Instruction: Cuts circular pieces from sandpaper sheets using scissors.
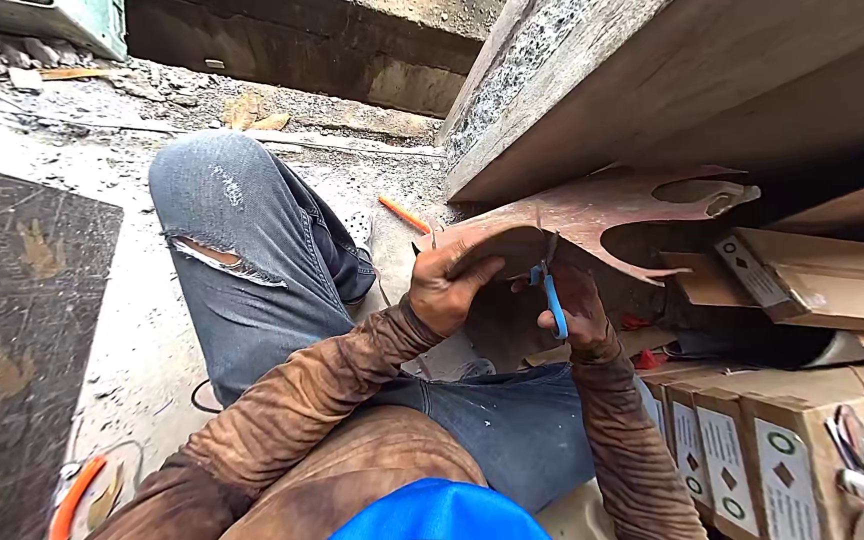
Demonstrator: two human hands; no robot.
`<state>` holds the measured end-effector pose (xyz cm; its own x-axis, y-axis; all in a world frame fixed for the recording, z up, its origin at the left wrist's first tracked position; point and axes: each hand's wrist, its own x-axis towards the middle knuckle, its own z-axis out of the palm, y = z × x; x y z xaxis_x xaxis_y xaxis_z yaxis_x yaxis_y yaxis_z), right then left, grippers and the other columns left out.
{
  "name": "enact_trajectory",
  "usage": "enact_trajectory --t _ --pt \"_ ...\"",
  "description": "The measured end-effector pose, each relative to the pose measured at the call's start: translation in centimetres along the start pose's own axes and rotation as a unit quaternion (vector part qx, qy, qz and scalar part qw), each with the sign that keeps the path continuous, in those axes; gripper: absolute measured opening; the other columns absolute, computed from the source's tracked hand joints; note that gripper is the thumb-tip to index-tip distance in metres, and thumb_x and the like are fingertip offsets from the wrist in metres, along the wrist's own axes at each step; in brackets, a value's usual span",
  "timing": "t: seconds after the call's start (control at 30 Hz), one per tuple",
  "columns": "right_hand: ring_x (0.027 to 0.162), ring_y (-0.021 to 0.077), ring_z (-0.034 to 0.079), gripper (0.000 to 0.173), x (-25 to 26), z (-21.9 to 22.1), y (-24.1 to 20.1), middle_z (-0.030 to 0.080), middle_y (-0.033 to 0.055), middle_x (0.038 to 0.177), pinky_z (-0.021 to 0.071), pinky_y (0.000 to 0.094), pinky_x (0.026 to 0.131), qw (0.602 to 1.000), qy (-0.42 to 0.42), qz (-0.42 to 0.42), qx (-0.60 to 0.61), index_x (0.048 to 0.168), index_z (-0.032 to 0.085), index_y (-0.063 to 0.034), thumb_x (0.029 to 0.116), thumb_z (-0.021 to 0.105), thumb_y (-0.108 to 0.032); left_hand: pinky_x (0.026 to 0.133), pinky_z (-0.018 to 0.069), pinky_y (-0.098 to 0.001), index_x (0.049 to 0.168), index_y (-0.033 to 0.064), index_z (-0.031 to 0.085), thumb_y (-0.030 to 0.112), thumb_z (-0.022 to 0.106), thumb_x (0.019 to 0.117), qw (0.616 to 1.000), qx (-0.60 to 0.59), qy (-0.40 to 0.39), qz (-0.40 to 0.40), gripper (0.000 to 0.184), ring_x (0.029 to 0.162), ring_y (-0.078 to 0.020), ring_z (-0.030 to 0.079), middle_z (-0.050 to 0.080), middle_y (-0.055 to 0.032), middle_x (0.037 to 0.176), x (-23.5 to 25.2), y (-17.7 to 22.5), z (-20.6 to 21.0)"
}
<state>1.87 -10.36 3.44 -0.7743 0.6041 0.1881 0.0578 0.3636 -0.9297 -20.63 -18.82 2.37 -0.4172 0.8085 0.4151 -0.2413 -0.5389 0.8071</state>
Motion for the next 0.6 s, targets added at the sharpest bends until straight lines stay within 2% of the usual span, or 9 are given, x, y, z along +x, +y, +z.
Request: enact_trajectory --t 0.1,0.17,0.37,0.53,0.6 --pt "0.091 0.014 0.071 0.071 -0.2 0.5 -0.6 0.075 0.0039 0.108 0.06 0.0308 0.079 0.999 0.021 0.047 -0.016 0.128 0.062 -0.005 0.0914 0.064 -0.066 0.081 0.0649 -0.0414 0.104 0.0013 0.073 0.003 0.076 0.0886 0.988 -0.037 0.067 -0.136 0.016 0.086 -0.0185 0.075 0.077 -0.0089 0.096 0.1 -0.4 0.2" --pt "0.084 0.0131 0.069 0.072 -0.2 1.0 -0.9 0.075 0.0047 0.1 0.0588 0.0294 0.074 0.997 0.032 0.073 -0.001 0.125 0.063 -0.0021 0.0917 0.063 -0.066 0.081 0.0645 -0.0417 0.105 0.0011 0.071 0.0 0.076 0.0869 0.973 -0.086 0.098 -0.188 0.019 0.085 -0.0199 0.075 0.076 -0.0107 0.095 0.2 -0.8 0.3" --pt "0.072 0.0039 0.06 0.061 0.0 1.7 -0.8 0.066 -0.0028 0.083 0.0523 0.022 0.065 0.993 0.061 0.088 0.042 0.115 0.065 -0.0044 0.0903 0.069 -0.06 0.08 0.0637 -0.0401 0.106 0.0005 0.069 -0.009 0.072 0.0853 0.932 -0.191 0.158 -0.264 0.023 0.084 -0.0199 0.074 0.076 -0.0121 0.094 0.8 -0.4 0.5" --pt "0.068 0.0044 0.059 0.058 0.2 3.2 0.1 0.064 -0.0037 0.079 0.0507 0.0224 0.062 0.99 0.082 0.065 0.093 0.112 0.066 -0.0078 0.092 0.065 -0.063 0.081 0.0629 -0.0425 0.113 -0.0004 0.065 -0.012 0.07 0.0865 0.895 -0.228 0.219 -0.314 0.029 0.088 -0.0227 0.073 0.074 -0.0142 0.099 0.7 -0.1 1.1" --pt "0.068 0.0035 0.058 0.053 0.3 3.6 0.4 0.063 -0.0048 0.078 0.0497 0.0218 0.063 0.989 0.086 0.052 0.105 0.11 0.066 -0.009 0.0931 0.066 -0.059 0.081 0.0629 -0.0426 0.115 -0.0008 0.064 -0.012 0.07 0.0866 0.89 -0.228 0.224 -0.324 0.031 0.087 -0.0231 0.073 0.073 -0.0146 0.099 0.7 0.0 1.0"
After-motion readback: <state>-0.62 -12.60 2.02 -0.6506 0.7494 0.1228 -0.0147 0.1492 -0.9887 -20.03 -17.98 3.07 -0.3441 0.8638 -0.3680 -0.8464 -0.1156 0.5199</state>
